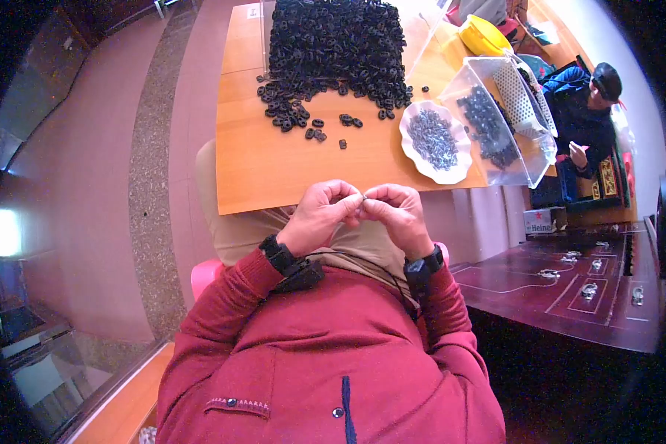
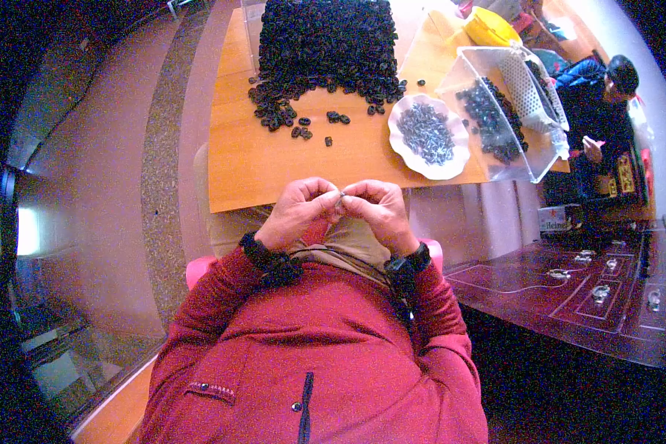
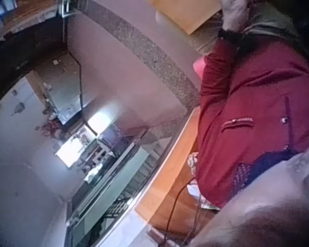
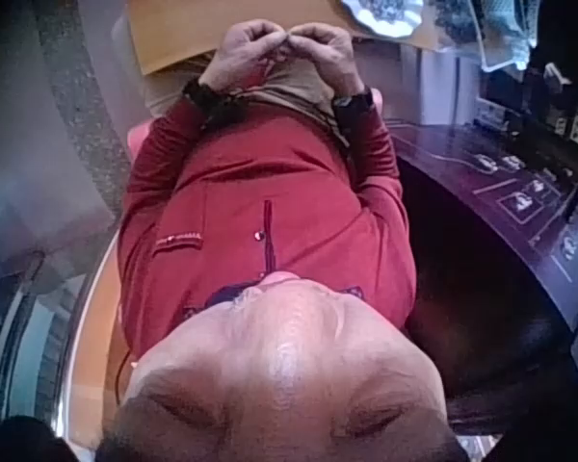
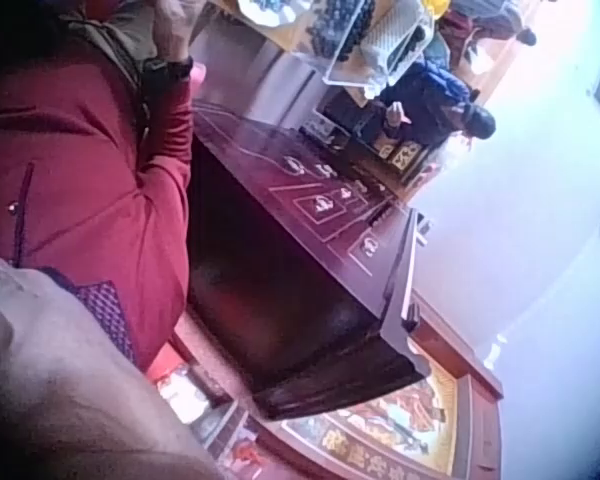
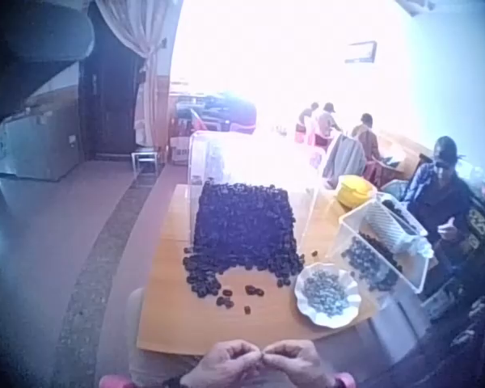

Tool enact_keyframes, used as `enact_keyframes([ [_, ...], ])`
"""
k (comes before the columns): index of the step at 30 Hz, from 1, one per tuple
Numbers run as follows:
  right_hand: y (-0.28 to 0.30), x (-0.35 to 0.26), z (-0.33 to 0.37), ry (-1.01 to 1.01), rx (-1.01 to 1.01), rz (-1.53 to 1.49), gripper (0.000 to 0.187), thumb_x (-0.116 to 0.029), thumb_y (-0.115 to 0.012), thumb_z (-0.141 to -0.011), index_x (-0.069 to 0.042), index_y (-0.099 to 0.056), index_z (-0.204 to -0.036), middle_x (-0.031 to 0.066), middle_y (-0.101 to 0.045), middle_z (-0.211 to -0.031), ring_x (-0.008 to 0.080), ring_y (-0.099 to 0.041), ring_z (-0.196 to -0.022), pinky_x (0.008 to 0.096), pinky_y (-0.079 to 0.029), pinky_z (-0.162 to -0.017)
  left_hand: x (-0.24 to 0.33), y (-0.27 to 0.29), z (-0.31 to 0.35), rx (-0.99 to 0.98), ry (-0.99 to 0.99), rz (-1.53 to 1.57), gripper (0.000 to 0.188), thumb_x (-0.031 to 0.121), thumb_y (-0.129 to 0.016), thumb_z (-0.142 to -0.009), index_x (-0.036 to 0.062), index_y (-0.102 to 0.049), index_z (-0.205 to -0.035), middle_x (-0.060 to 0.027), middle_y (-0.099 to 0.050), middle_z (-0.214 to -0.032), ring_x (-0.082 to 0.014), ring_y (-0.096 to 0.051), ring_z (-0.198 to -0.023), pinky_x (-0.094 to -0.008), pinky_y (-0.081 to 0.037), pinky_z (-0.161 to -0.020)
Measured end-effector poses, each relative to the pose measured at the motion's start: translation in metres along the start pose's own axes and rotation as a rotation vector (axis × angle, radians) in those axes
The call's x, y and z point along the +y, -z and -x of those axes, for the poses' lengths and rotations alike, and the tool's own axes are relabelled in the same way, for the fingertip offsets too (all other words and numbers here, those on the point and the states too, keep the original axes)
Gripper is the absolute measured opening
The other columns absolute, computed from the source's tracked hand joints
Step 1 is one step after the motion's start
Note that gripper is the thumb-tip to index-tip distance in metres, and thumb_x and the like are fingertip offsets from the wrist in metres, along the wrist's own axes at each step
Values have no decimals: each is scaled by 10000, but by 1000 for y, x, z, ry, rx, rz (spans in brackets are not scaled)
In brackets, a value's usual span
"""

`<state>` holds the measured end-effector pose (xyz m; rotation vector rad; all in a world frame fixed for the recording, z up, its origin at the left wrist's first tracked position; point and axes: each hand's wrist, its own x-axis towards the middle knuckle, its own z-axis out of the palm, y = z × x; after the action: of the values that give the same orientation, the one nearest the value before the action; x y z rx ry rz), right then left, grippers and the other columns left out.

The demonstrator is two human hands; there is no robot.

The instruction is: The person picks up a black plastic cord lock and a metal spring from the table, inserts the spring into the cord lock, and places the assembled piece into a white dish.

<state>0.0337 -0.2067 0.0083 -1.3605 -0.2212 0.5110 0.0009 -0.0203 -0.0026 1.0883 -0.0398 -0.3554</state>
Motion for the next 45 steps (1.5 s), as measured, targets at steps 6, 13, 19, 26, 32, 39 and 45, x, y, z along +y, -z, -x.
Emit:
enact_keyframes([
  [6, -7, -3, 3, 202, 74, 520, 90, 5, -633, -847, 42, -634, -929, 89, -679, -827, 143, -655, -734, 273, -536, -657, -2, 4, 0, 9, 9, -32, 142, 121, -567, -950, -16, -607, -954, -48, -634, -859, -88, -598, -731, -221, -516, -649],
  [13, -17, -5, -4, 773, 196, 1085, 114, 34, -658, -760, 3, -606, -857, 155, -626, -786, 319, -636, -697, 352, -523, -612, -6, 2, -2, 47, 13, -59, 160, 190, -588, -943, 31, -599, -957, 2, -607, -810, -66, -574, -690, -210, -481, -615],
  [19, 2, -19, -9, 695, 446, 1333, 87, -19, -645, -808, -38, -592, -874, 135, -623, -813, 325, -636, -713, 385, -510, -597, 0, 1, 1, 63, 55, 11, 145, 167, -587, -940, 22, -594, -932, 8, -587, -808, -70, -570, -681, -230, -513, -631],
  [26, 67, -39, -19, 77, 600, 1800, 156, -216, -567, -918, -96, -660, -955, 130, -651, -796, 348, -640, -695, 426, -491, -587, 1, 0, 1, 94, 72, 48, 136, 140, -577, -945, 6, -597, -934, 5, -576, -794, -63, -553, -680, -237, -531, -653],
  [32, 33, -29, -11, 243, 249, 753, 150, -104, -627, -904, -29, -671, -1026, 44, -672, -777, 149, -659, -705, 277, -507, -578, -7, 5, -3, 99, 31, 122, 147, 180, -574, -952, 34, -591, -948, -2, -602, -786, -97, -597, -665, -229, -493, -628],
  [39, -16, -3, -16, 122, 22, 81, 130, -79, -622, -912, 32, -647, -976, 39, -664, -823, 106, -624, -729, 233, -510, -661, -2, 4, -3, 112, -3, 234, 149, 173, -578, -954, 25, -594, -958, -11, -614, -808, -87, -591, -714, -225, -501, -658],
  [45, -16, 4, -25, 76, 18, 8, 112, -65, -610, -915, 30, -636, -969, 44, -661, -816, 101, -621, -731, 224, -514, -680, 3, 5, -2, 146, 34, 288, 156, 179, -584, -952, 27, -600, -979, -19, -623, -843, -84, -586, -732, -216, -502, -663],
])
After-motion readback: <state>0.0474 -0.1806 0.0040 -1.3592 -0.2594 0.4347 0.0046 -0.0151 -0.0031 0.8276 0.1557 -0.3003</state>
